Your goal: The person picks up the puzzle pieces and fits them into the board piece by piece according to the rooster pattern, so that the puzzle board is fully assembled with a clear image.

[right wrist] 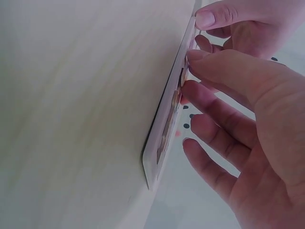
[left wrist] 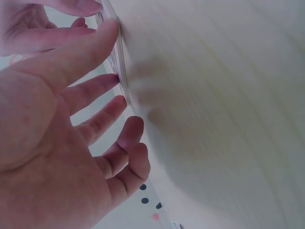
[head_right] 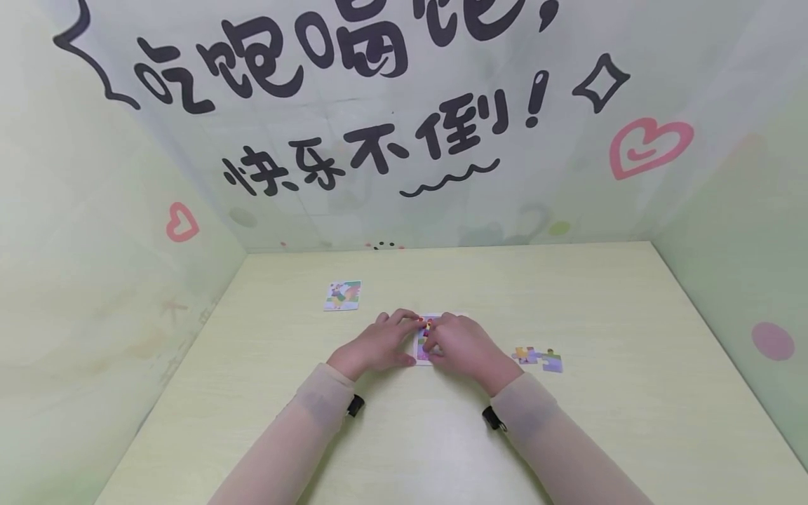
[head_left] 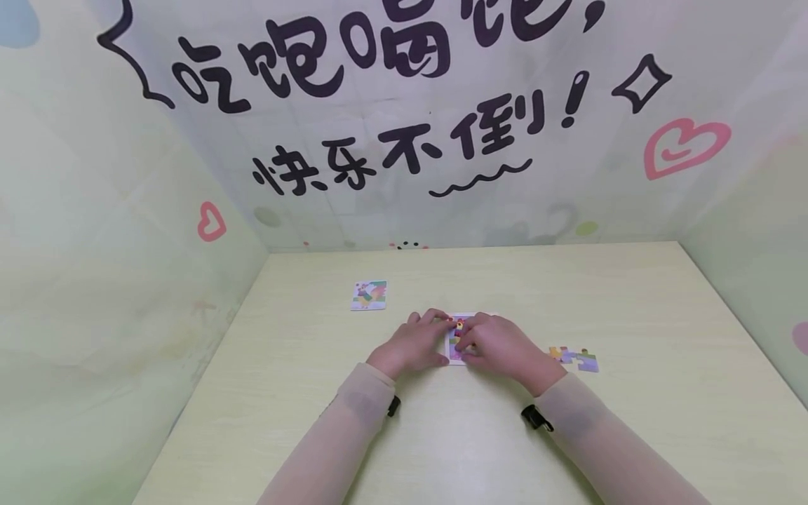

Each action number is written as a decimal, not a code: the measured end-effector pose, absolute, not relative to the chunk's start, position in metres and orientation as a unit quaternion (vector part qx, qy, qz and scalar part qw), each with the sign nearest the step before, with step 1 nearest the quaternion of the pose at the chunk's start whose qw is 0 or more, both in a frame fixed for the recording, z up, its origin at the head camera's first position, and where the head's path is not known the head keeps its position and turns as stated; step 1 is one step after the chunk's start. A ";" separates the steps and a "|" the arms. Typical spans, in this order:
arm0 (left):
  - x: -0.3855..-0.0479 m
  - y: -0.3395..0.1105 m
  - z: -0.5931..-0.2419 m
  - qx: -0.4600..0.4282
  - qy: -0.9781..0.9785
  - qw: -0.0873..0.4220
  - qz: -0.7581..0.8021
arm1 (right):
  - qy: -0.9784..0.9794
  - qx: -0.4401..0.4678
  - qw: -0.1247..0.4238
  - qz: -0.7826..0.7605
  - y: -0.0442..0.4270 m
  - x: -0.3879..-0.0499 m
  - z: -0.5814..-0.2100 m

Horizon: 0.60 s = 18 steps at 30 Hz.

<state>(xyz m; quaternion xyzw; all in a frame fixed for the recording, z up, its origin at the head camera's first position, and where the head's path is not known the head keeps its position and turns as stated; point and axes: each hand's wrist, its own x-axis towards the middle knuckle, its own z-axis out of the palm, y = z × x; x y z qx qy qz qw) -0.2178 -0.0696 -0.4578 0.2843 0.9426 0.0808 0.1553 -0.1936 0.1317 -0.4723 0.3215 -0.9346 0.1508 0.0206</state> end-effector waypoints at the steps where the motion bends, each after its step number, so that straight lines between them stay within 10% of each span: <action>1: -0.218 -0.069 -0.458 0.284 0.943 0.155 0.080 | -0.934 0.323 0.021 0.152 0.132 -0.194 -0.472; 18: -0.219 -0.069 -0.457 0.288 0.943 0.152 0.071 | -0.920 0.359 0.051 0.147 0.135 -0.192 -0.472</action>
